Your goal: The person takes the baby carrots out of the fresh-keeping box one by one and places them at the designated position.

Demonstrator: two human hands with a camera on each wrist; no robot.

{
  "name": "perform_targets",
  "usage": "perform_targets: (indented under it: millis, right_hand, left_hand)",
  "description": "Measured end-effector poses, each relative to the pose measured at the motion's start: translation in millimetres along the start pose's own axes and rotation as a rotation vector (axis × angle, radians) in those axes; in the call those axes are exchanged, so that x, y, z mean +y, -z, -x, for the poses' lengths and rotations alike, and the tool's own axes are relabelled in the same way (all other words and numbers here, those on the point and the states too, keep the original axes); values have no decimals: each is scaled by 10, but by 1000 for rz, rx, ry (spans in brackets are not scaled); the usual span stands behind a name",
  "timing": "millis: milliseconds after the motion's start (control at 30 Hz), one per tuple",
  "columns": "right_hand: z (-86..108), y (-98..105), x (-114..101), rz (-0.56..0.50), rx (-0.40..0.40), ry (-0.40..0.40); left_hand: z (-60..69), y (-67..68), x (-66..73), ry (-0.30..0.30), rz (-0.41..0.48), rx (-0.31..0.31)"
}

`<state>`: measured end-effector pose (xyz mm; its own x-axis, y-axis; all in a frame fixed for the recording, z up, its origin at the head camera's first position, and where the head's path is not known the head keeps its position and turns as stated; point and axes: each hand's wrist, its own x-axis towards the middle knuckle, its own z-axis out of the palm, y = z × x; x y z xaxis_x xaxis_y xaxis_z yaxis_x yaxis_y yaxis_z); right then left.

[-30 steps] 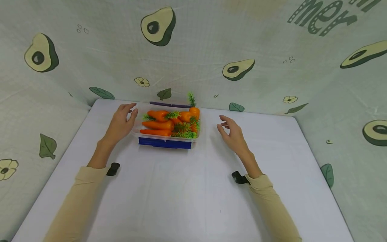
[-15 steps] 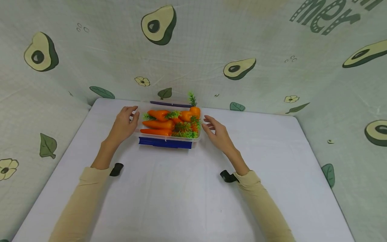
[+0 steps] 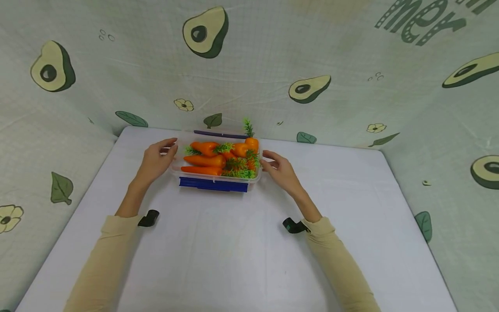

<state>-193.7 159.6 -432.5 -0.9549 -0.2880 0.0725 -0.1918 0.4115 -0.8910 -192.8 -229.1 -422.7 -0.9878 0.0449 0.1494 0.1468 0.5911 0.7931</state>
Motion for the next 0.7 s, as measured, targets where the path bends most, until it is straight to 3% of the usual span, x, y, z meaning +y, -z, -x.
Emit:
perform_targets:
  millis: [133,267,433,700]
  right_hand:
    - [-12,36,9,-130,-59,-86]
    - [-15,61,27,-208,-89,-119]
    - [16,92,25,-225,-100,-129]
    - [48,152,68,-225,-97,-152]
  left_hand:
    - [5,-3,1,28,48,12]
    - [16,-9,-7,69,105,9]
    - [25,6,-7,119,153,-26]
    - [47,-22,4,139,192,-58]
